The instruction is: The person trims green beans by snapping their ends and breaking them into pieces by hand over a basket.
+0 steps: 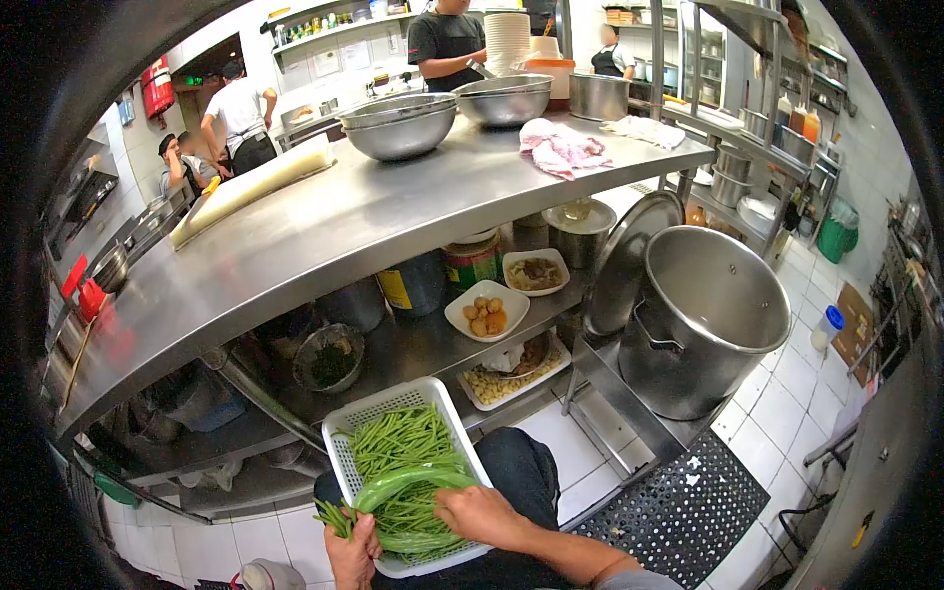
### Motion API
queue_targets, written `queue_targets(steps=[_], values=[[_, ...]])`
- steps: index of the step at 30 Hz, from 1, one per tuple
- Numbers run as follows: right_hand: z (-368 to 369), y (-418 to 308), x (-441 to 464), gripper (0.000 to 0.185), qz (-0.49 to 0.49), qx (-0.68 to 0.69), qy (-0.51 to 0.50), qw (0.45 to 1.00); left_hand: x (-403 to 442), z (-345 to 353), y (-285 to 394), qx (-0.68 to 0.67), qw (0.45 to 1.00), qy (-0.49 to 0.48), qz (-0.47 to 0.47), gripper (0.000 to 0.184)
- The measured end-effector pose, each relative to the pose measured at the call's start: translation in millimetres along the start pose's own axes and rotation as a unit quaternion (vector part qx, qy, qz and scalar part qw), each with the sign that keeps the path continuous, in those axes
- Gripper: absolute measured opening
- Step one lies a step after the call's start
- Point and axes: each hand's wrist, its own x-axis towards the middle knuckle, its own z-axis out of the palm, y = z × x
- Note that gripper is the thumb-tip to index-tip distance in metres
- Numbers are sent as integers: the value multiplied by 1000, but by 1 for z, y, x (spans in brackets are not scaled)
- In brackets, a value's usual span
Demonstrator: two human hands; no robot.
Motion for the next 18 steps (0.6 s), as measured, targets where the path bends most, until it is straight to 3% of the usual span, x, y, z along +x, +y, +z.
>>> queue_targets(steps=[2, 3, 6, 9, 13, 16, 18], values=[[-3, 8, -8, 24, -46, 26, 57, 997, -6, 1, 12, 60, 997, -3, -46, 11], [-5, 11, -11, 23, -69, 38, 86, 993, -4, 1, 6, 28, 999, -3, -35, 16], [-14, 9, -18, 22, 11, 248, 18, 968, 4, 1, -14, -31, 999, -16, -17, 25], [9, 9, -18, 22, 41, 506, -18, 861, -3, 15, -23, -17, 998, -64, -20, 31], [25, -5, -18, 23, 42, 622, -127, 771, -13, 35, -21, -28, 993, -90, -68, 35], [32, 4, -18, 24, 80, 688, -218, 688, -11, 31, -26, -20, 994, -102, -32, 31], [31, -6, -20, 25, 59, 638, -197, 742, -11, 26, -33, -18, 997, -79, 2, 29]])
